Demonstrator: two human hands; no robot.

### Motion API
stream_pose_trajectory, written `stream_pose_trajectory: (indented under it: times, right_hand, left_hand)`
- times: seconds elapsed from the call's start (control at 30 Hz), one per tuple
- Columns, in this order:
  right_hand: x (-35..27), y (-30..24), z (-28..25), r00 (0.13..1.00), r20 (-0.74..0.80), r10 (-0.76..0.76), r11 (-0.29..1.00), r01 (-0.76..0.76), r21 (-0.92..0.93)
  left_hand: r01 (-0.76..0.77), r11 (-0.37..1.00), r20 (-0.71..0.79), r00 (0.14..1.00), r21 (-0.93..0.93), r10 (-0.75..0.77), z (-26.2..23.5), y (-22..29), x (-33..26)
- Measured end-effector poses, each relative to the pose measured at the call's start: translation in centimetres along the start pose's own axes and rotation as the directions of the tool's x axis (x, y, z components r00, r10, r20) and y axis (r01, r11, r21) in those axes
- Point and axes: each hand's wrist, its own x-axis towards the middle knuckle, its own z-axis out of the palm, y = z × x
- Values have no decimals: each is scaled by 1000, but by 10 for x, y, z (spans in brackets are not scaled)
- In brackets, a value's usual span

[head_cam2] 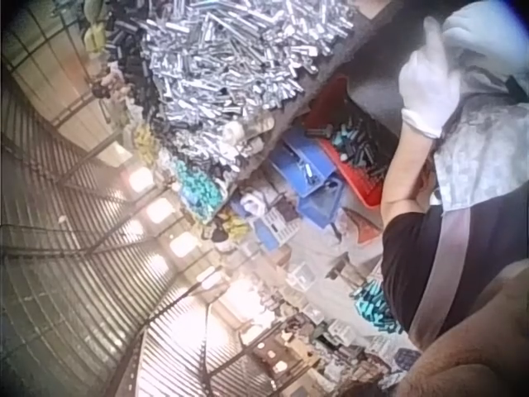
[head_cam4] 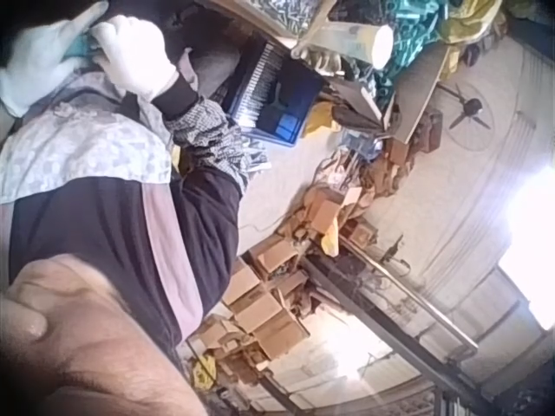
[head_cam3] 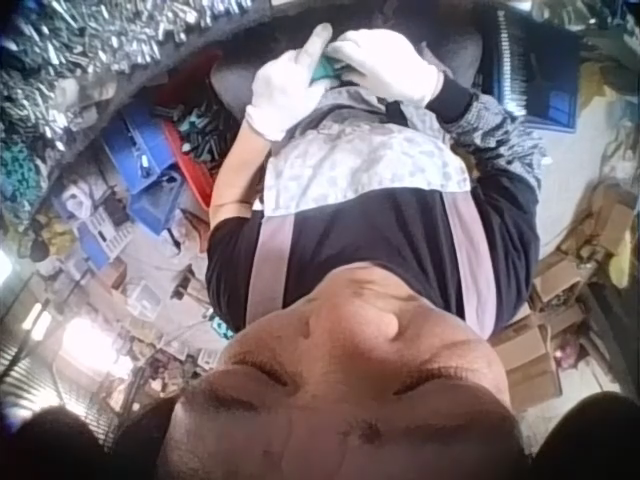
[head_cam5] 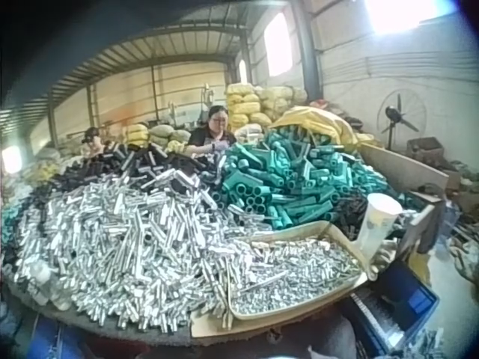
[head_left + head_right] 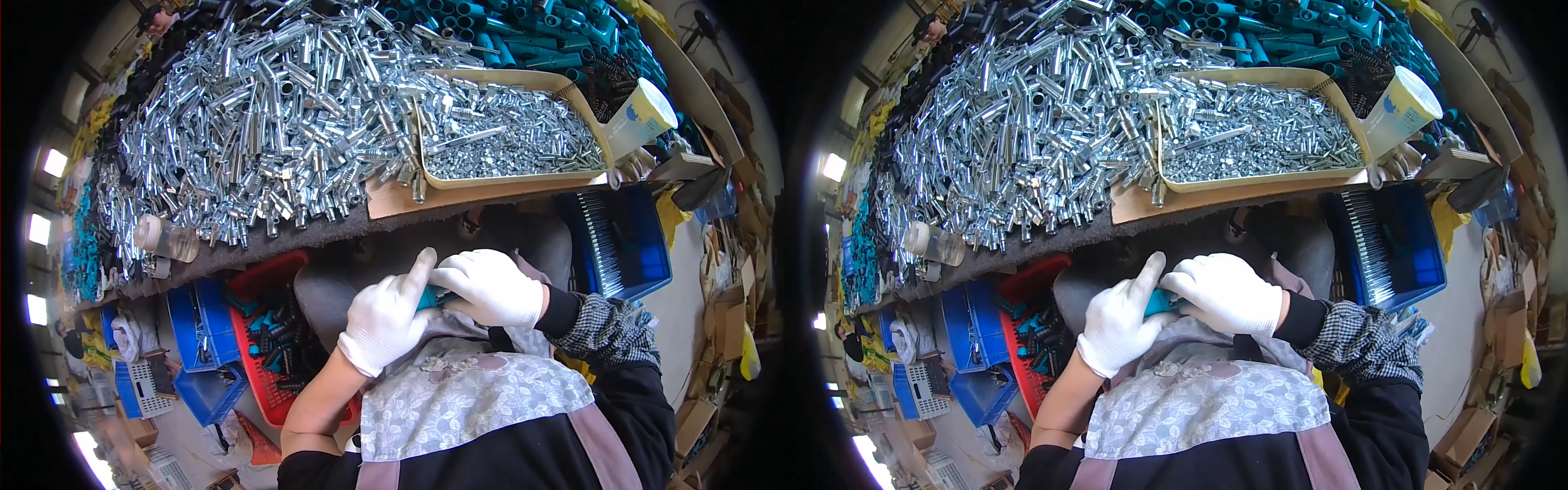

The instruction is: Assembling small mechanical components consisting of metal tubes, springs, and plastic housings at a workbench.

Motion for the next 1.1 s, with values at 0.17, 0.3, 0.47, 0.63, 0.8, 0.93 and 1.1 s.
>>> stream_pose_trajectory:
  times: [0.17, 0.3, 0.47, 0.63, 0.8, 0.93, 1.1]
  right_hand:
    - [3, 7, 1, 980, 42, -193, 958, 197, -207]
    - [12, 14, -14, 972, -16, -235, 960, 229, -162]
    - [26, 55, -71, 916, -399, 46, 964, -146, -223]
    - [46, 97, -78, 855, -348, 385, 827, -487, -282]
    - [43, 105, -72, 864, -379, 331, 880, -428, -206]
    - [40, 94, -76, 802, -550, 232, 942, -327, -79]
    - [24, 32, -44, 749, -506, 428, 840, -124, 528]
  left_hand:
    - [330, 907, 123, 943, -260, -308, 9, 12, -1]
    - [360, 850, 95, 931, -385, -351, 11, 8, -1]
    - [208, 917, -66, 968, -340, -244, 10, 6, -1]
    - [35, 959, -182, 979, -282, -89, 11, 7, 1]
    - [30, 954, -192, 977, -297, -90, 11, 6, -4]
    - [129, 910, -159, 966, -393, -205, 11, 5, -7]
    - [345, 88, 231, 776, -934, -587, 13, 4, -1]
